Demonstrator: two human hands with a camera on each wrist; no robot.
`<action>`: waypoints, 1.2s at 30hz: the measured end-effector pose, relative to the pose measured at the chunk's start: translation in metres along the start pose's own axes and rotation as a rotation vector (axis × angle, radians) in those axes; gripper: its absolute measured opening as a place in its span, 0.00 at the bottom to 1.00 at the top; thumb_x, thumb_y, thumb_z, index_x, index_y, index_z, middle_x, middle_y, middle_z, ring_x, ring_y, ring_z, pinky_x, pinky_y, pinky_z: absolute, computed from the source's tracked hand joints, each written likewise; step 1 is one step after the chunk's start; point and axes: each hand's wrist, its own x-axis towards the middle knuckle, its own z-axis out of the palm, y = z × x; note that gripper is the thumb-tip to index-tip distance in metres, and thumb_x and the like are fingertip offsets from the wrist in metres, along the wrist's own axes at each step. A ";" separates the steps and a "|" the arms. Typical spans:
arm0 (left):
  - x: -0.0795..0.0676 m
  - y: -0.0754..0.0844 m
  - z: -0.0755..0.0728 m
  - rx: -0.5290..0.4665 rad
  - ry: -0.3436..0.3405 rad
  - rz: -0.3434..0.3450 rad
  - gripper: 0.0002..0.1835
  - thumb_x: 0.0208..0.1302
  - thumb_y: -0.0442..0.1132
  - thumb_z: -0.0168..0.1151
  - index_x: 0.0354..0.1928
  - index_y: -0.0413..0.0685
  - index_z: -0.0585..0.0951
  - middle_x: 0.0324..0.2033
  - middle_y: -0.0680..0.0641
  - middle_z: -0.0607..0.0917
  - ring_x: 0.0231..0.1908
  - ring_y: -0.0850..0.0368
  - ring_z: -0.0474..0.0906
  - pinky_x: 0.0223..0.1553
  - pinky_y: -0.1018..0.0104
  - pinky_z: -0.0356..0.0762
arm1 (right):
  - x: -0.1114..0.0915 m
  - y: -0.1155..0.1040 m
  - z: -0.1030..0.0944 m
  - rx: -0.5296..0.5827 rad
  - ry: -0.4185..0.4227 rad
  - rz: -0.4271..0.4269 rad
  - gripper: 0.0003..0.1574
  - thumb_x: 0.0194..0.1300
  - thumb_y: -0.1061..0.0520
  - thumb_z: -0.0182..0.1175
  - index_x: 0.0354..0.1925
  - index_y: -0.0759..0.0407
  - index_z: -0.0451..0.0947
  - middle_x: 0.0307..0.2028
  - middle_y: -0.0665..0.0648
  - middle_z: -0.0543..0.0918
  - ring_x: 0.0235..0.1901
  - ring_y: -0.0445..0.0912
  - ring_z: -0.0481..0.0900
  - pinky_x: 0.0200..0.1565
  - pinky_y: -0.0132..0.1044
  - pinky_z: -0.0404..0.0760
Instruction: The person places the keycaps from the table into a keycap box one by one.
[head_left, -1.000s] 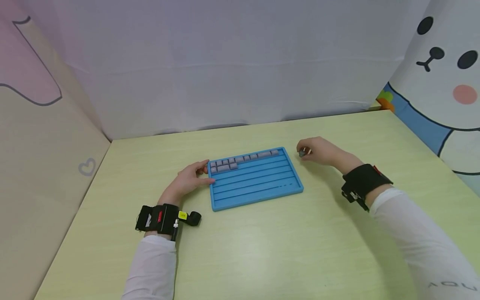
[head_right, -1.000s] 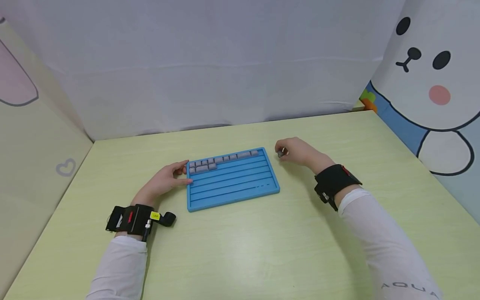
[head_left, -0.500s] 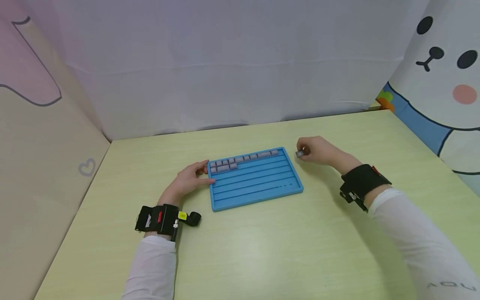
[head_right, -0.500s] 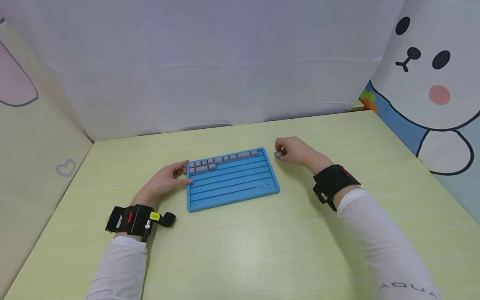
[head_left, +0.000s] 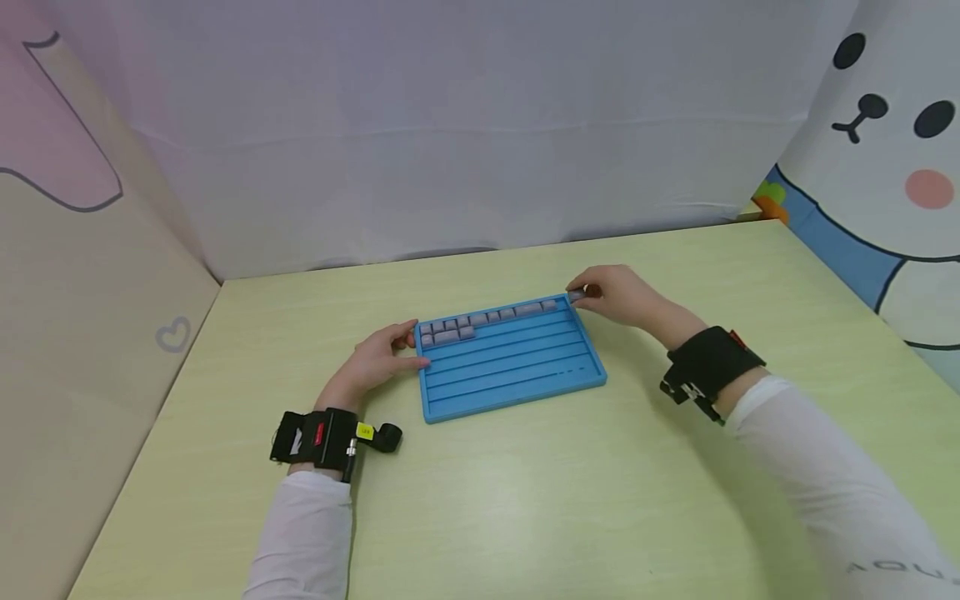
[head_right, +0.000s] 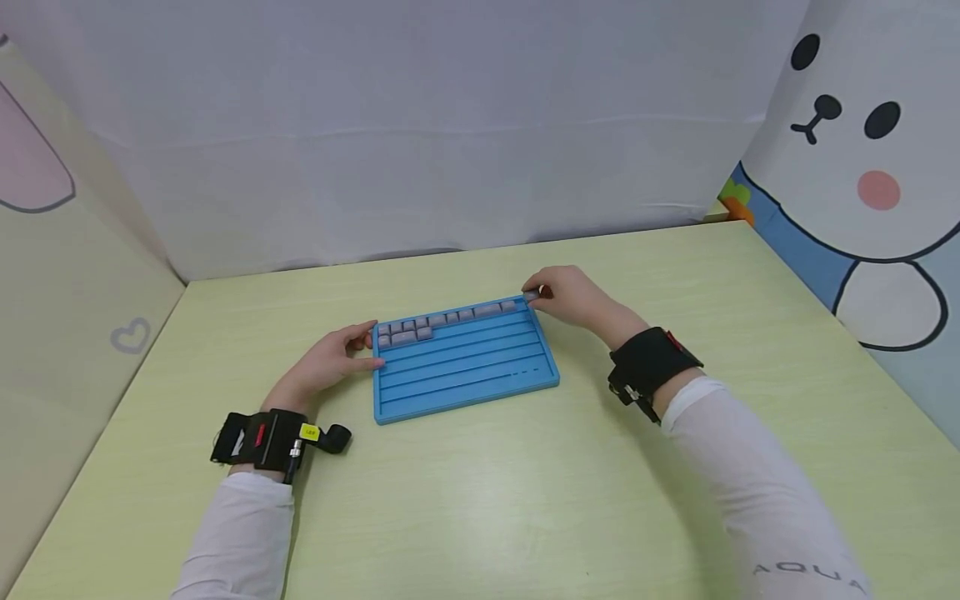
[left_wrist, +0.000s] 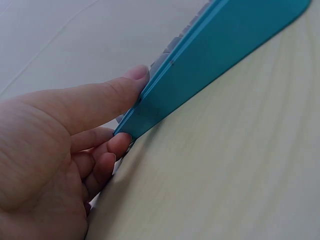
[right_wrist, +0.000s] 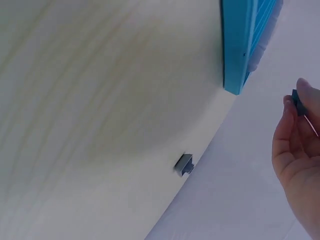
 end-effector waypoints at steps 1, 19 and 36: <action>0.000 0.000 0.000 -0.002 -0.001 0.000 0.42 0.59 0.43 0.67 0.72 0.41 0.57 0.48 0.43 0.71 0.52 0.47 0.64 0.54 0.56 0.62 | 0.001 -0.003 0.000 0.012 -0.005 0.005 0.17 0.63 0.65 0.59 0.50 0.69 0.78 0.44 0.65 0.82 0.39 0.53 0.76 0.44 0.47 0.77; 0.000 0.003 0.000 -0.003 0.003 -0.003 0.42 0.59 0.43 0.66 0.71 0.41 0.58 0.48 0.44 0.71 0.52 0.48 0.63 0.52 0.57 0.62 | 0.031 -0.054 0.008 0.028 -0.011 0.085 0.15 0.62 0.64 0.59 0.48 0.67 0.80 0.44 0.64 0.82 0.45 0.55 0.79 0.47 0.46 0.77; -0.001 0.008 0.000 -0.007 0.005 -0.013 0.41 0.59 0.41 0.66 0.71 0.41 0.58 0.46 0.44 0.71 0.51 0.48 0.63 0.53 0.57 0.62 | 0.043 -0.077 0.031 0.012 -0.093 0.070 0.15 0.62 0.65 0.59 0.47 0.69 0.80 0.45 0.65 0.82 0.45 0.56 0.80 0.48 0.44 0.78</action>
